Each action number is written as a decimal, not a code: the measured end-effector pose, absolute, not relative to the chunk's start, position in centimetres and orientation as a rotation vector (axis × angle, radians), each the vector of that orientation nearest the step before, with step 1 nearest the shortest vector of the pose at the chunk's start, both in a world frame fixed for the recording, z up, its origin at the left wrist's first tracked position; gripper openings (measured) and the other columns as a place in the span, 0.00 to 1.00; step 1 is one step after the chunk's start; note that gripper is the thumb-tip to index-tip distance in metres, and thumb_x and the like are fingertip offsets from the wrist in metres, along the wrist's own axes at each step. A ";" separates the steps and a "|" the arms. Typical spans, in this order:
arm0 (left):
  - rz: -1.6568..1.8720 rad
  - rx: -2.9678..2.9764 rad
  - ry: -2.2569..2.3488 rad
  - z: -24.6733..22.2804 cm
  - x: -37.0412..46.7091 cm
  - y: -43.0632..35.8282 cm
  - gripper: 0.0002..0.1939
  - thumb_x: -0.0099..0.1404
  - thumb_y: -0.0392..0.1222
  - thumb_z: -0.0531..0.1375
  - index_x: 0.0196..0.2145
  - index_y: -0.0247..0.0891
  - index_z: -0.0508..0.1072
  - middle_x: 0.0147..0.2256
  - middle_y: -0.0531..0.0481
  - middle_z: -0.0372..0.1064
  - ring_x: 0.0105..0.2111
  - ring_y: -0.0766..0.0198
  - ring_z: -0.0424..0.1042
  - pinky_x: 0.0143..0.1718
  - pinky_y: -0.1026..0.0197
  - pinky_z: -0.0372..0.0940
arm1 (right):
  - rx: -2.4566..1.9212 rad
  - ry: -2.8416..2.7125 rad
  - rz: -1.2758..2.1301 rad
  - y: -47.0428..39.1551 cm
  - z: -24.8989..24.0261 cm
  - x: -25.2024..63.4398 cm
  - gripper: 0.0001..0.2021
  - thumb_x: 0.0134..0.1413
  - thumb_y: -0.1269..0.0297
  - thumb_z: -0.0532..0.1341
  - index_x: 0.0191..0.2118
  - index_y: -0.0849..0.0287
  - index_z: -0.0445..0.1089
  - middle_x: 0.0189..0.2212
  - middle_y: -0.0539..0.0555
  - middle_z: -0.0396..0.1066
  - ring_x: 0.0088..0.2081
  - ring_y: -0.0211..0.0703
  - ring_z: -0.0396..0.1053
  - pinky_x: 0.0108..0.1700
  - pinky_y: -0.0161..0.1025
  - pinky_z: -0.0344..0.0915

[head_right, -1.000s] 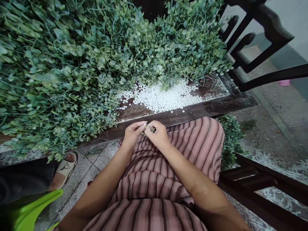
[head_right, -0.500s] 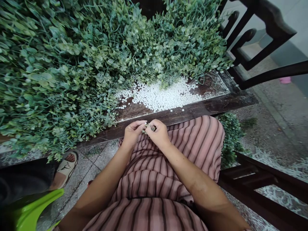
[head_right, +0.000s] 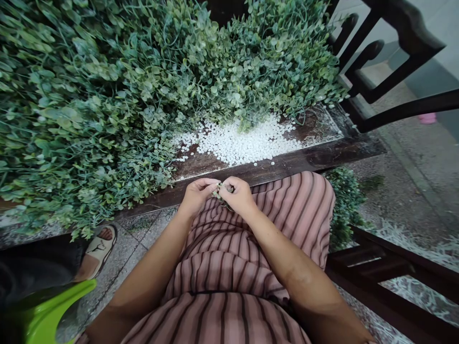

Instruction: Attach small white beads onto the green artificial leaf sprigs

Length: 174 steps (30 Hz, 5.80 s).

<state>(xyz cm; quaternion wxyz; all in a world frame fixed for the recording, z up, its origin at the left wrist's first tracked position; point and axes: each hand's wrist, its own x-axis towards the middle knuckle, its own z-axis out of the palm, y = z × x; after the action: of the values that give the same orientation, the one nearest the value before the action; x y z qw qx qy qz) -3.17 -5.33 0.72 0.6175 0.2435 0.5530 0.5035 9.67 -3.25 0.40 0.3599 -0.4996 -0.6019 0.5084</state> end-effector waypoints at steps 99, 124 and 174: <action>1.210 1.150 1.664 1.0 -3.3 -1.4 0.08 0.52 0.37 0.59 0.32 0.36 0.74 0.29 0.50 0.71 0.28 0.68 0.67 0.35 0.63 0.62 | -1.189 -1.576 1.054 -2.7 -1.0 11.0 0.05 0.49 0.64 0.54 0.27 0.57 0.63 0.29 0.53 0.65 0.34 0.40 0.64 0.41 0.39 0.62; 1.239 0.757 1.414 1.5 -2.8 -1.5 0.04 0.51 0.36 0.61 0.26 0.34 0.68 0.24 0.54 0.67 0.21 0.75 0.61 0.23 0.71 0.55 | -1.242 -1.393 1.231 -2.4 -1.1 11.0 0.08 0.43 0.62 0.56 0.20 0.60 0.62 0.20 0.49 0.62 0.26 0.35 0.60 0.31 0.34 0.59; 0.843 0.430 1.008 1.8 -2.4 -2.5 0.11 0.45 0.37 0.67 0.24 0.32 0.68 0.18 0.55 0.61 0.18 0.76 0.59 0.20 0.72 0.55 | -1.267 -1.254 1.421 -2.4 -0.6 11.6 0.08 0.39 0.60 0.59 0.22 0.61 0.65 0.21 0.49 0.66 0.25 0.34 0.61 0.31 0.34 0.60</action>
<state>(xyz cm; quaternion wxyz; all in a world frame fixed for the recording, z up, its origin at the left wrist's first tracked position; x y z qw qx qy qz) -2.42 -2.55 1.75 0.7705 0.1985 0.4646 0.3888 11.57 -2.37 -0.64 0.4178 -0.5050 -0.4997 0.5663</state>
